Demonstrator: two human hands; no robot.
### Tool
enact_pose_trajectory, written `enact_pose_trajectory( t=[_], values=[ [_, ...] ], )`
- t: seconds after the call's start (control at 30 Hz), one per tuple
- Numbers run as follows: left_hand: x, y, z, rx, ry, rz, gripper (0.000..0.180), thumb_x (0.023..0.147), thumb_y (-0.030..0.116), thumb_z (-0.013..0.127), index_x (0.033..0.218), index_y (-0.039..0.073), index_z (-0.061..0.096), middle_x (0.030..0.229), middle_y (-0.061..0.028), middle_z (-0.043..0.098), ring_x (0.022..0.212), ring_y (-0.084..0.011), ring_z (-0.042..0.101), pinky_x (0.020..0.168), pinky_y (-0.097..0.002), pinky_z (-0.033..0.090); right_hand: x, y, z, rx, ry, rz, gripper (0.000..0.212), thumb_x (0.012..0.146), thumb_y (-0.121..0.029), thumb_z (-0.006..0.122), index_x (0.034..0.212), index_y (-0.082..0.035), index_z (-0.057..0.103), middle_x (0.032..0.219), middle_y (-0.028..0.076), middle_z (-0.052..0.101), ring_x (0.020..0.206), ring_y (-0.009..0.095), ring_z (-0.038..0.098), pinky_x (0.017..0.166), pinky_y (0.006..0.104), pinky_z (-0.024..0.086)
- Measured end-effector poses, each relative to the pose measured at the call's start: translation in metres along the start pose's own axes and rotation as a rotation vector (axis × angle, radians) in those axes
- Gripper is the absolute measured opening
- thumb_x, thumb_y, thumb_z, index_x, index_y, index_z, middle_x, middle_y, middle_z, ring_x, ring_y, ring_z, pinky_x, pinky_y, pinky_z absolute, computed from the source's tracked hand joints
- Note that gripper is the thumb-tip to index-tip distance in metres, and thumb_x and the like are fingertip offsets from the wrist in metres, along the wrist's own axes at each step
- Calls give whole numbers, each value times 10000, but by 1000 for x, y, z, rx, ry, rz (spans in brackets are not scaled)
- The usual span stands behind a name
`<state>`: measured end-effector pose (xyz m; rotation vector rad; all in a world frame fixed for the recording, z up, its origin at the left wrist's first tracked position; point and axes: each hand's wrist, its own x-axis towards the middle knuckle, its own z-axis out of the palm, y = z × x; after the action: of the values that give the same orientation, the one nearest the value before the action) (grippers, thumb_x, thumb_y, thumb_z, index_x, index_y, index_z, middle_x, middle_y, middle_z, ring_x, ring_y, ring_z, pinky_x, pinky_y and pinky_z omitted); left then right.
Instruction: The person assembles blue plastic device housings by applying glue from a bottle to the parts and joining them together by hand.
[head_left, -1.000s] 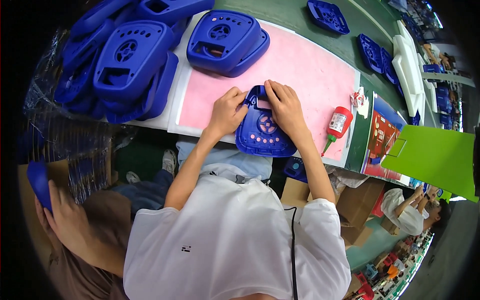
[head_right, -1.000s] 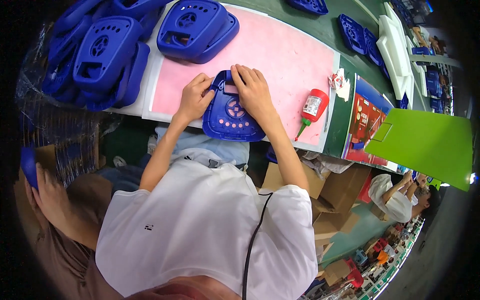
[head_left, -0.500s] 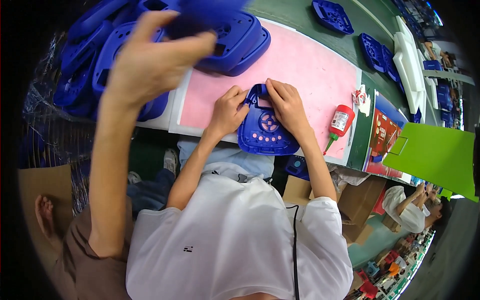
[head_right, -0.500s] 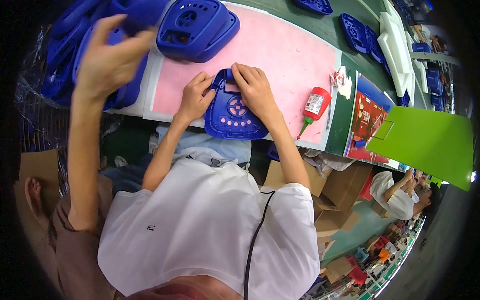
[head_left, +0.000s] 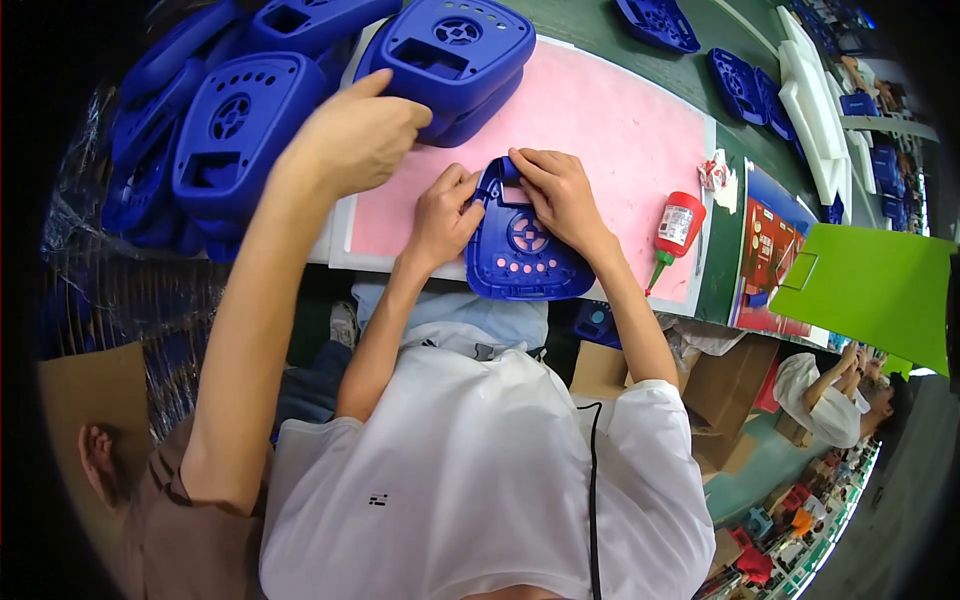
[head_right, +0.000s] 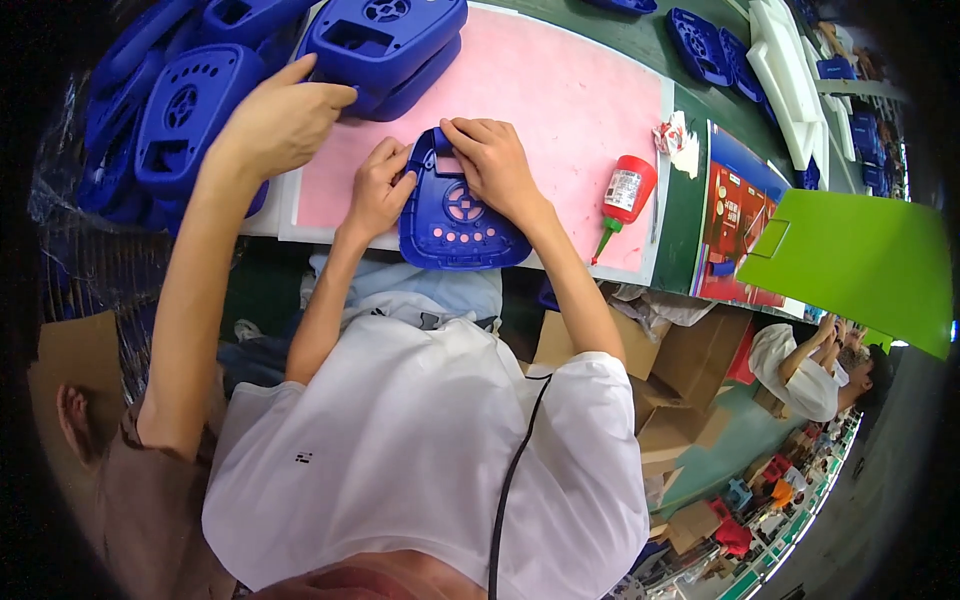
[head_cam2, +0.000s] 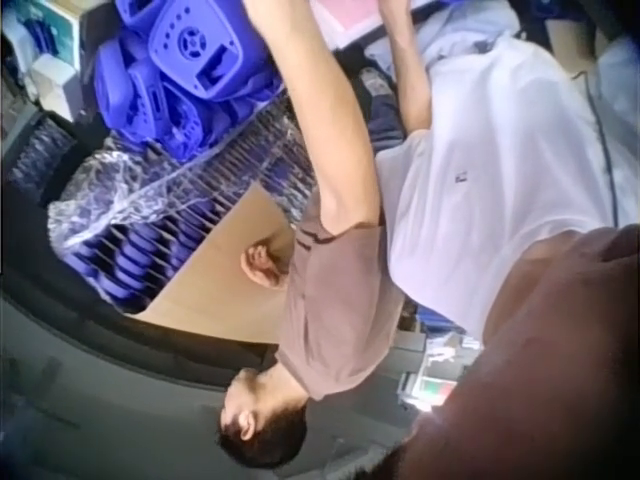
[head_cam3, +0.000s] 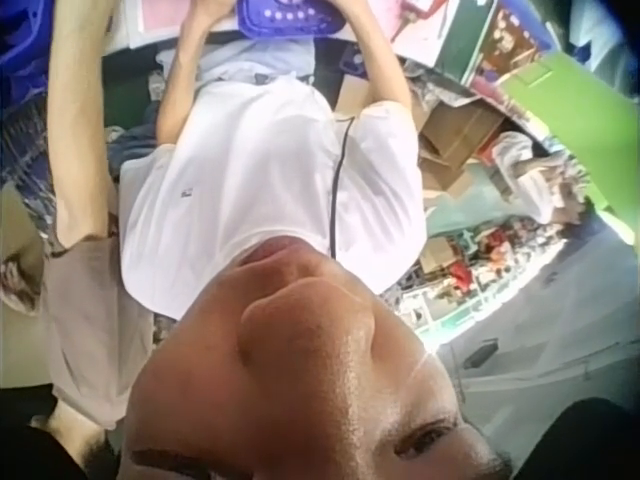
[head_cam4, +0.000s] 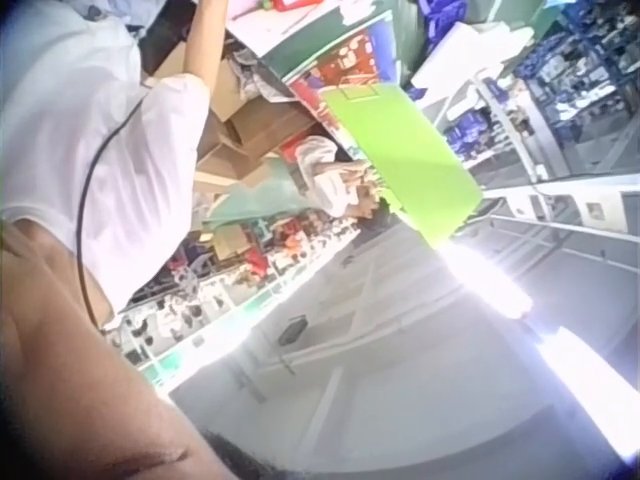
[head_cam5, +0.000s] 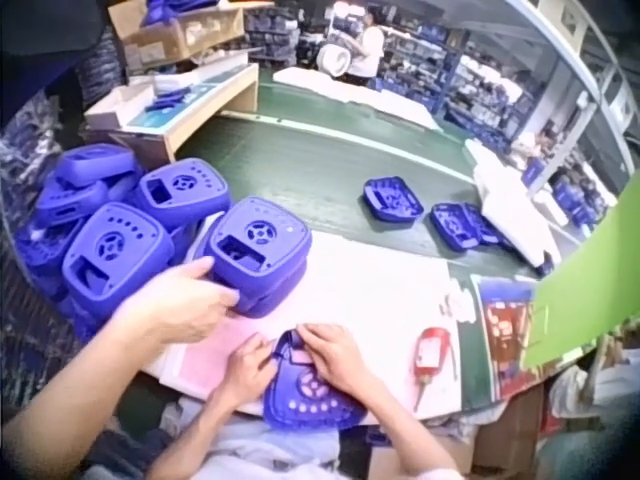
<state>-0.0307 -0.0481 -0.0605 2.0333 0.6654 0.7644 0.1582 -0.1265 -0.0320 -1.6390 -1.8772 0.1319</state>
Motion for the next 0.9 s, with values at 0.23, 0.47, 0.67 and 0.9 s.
enact_pose_trajectory(
  t=[0.23, 0.47, 0.67, 0.9],
  values=[
    [6, 2, 0, -3, -29, -15, 301, 776, 108, 545, 1048, 26, 644, 776, -115, 504, 649, -260, 544, 594, -369, 452, -2, 7, -6, -90, -25, -64, 352, 801, -41, 635, 1153, -27, 637, 1158, 135, 643, 1071, 311, 610, 924, 407, 469],
    [3, 1, 7, -28, -9, -1, 320, 786, 91, 555, 1080, -3, 640, 768, -113, 473, 647, -220, 504, 584, -335, 409, -8, 2, -7, -164, -96, -8, 449, 786, -34, 598, 1234, -40, 577, 1272, 130, 577, 1170, 317, 549, 996, 457, 428],
    [4, 1, 5, 2, -15, 48, 315, 798, 88, 555, 1088, -2, 637, 776, -109, 469, 659, -221, 510, 600, -336, 415, -13, 3, -6, -477, -87, -121, 513, 793, -65, 533, 1304, -30, 503, 1324, 140, 526, 1198, 330, 521, 1000, 467, 425],
    [-1, -15, 3, -480, 95, -92, 270, 892, 75, 470, 1052, -25, 663, 795, -30, 510, 611, -88, 477, 524, -231, 385, -7, 63, -51, 65, -227, 264, 548, 755, -85, 689, 1274, 9, 541, 1029, 167, 681, 839, 282, 667, 778, 343, 530]
  ],
)
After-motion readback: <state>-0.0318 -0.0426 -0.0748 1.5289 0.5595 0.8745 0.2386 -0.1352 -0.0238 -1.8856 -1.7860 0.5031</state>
